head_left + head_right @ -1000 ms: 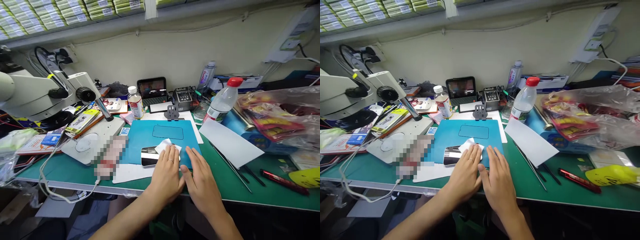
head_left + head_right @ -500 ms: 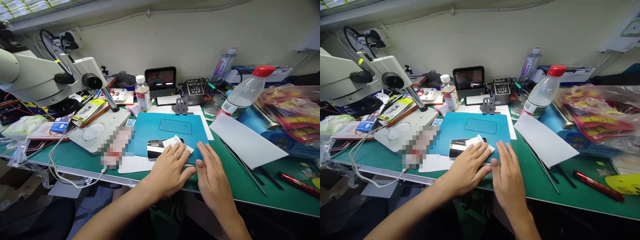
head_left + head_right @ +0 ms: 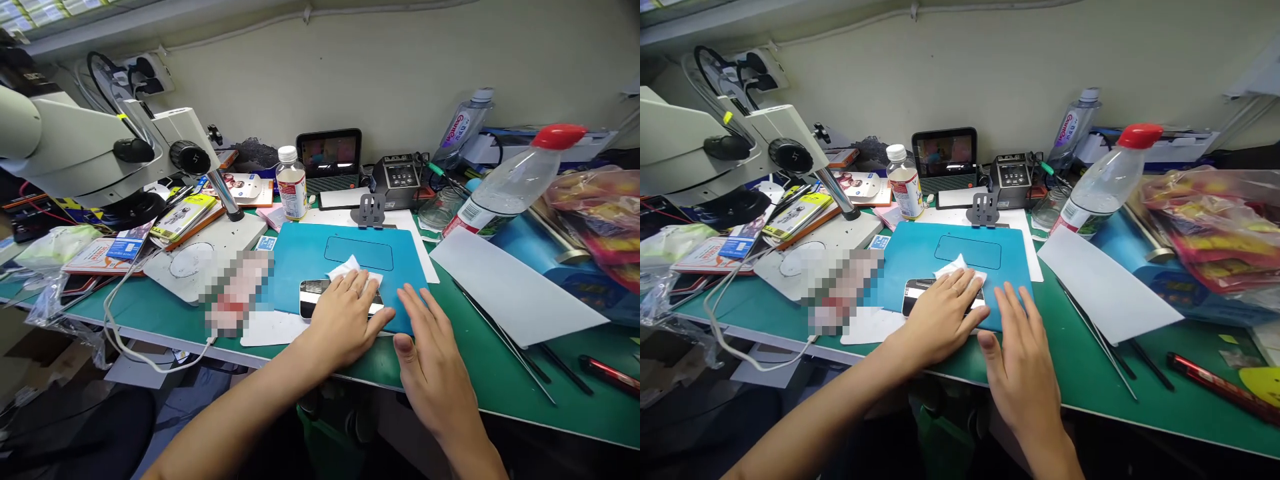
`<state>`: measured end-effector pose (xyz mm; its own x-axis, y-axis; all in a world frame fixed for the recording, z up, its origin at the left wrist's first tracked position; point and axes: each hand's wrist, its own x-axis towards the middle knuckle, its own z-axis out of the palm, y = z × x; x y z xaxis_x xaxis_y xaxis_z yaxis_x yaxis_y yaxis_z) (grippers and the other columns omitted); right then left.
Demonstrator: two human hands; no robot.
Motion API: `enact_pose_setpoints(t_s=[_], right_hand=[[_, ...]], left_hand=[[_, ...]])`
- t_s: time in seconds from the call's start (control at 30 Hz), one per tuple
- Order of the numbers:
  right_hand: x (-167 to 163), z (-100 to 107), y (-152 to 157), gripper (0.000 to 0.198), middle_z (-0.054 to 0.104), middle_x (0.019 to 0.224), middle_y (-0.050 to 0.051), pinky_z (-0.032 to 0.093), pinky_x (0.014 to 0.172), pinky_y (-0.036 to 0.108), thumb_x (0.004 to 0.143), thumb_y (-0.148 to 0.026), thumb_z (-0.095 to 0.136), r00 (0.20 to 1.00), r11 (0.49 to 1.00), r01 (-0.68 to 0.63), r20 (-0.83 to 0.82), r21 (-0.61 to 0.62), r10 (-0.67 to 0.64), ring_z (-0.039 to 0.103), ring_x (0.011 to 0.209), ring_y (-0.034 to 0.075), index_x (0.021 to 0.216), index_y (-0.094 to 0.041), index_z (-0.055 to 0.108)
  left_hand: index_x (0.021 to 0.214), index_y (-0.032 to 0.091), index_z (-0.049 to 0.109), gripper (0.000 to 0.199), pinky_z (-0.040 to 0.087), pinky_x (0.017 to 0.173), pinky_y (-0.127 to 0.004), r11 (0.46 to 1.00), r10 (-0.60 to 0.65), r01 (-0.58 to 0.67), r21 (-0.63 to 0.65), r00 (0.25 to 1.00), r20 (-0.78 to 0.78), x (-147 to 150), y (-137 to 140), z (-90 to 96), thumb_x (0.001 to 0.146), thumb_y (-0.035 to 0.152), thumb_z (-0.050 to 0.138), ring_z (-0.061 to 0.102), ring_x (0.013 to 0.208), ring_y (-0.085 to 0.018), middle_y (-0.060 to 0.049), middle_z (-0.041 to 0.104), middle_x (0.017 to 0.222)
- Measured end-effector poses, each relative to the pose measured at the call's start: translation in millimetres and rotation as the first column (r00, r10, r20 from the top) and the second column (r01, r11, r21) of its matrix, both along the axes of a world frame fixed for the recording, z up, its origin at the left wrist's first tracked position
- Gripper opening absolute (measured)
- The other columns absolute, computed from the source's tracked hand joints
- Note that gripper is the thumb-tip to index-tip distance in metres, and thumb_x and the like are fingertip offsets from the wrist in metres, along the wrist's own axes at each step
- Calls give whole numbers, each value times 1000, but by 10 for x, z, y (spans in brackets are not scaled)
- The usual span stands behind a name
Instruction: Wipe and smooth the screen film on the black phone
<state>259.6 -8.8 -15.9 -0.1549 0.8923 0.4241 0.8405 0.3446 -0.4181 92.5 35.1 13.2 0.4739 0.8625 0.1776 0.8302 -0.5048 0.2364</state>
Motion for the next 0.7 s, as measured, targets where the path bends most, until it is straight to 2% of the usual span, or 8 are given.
enact_pose_setpoints(t_s=[0.1,0.33,0.57,0.7], right_hand=[[8,0,-15,71,46,156,12,40,114,54,100,-63,23,1000,1000,-8,-11,10,8,32,149,31,150,-16,44],[9,11,-31,69,45,157,10,39,115,54,101,-61,22,999,999,-32,-23,14,32,30,150,30,151,-18,41],[-3,11,-6,73,45,156,13,40,114,57,99,-64,22,999,999,-30,-17,17,30,31,149,32,150,-16,44],[13,13,-32,70,45,157,11,39,115,56,100,-62,23,998,998,-56,-29,11,56,30,150,31,150,-18,44]], left_hand=[[144,8,48,62,33,119,-45,1000,16,-16,3,1000,-7,36,51,6,107,53,29,40,145,-30,-16,49,151],[151,10,40,63,33,119,-46,999,38,-39,-8,999,-39,-157,-262,-22,107,53,25,33,148,-30,-15,38,159],[147,5,44,67,36,116,-48,999,38,-40,-28,996,-81,81,1,24,106,55,27,39,145,-35,-20,45,154],[148,8,42,64,36,116,-49,999,35,-37,-23,996,-86,19,-57,24,106,54,30,36,146,-35,-19,43,155]])
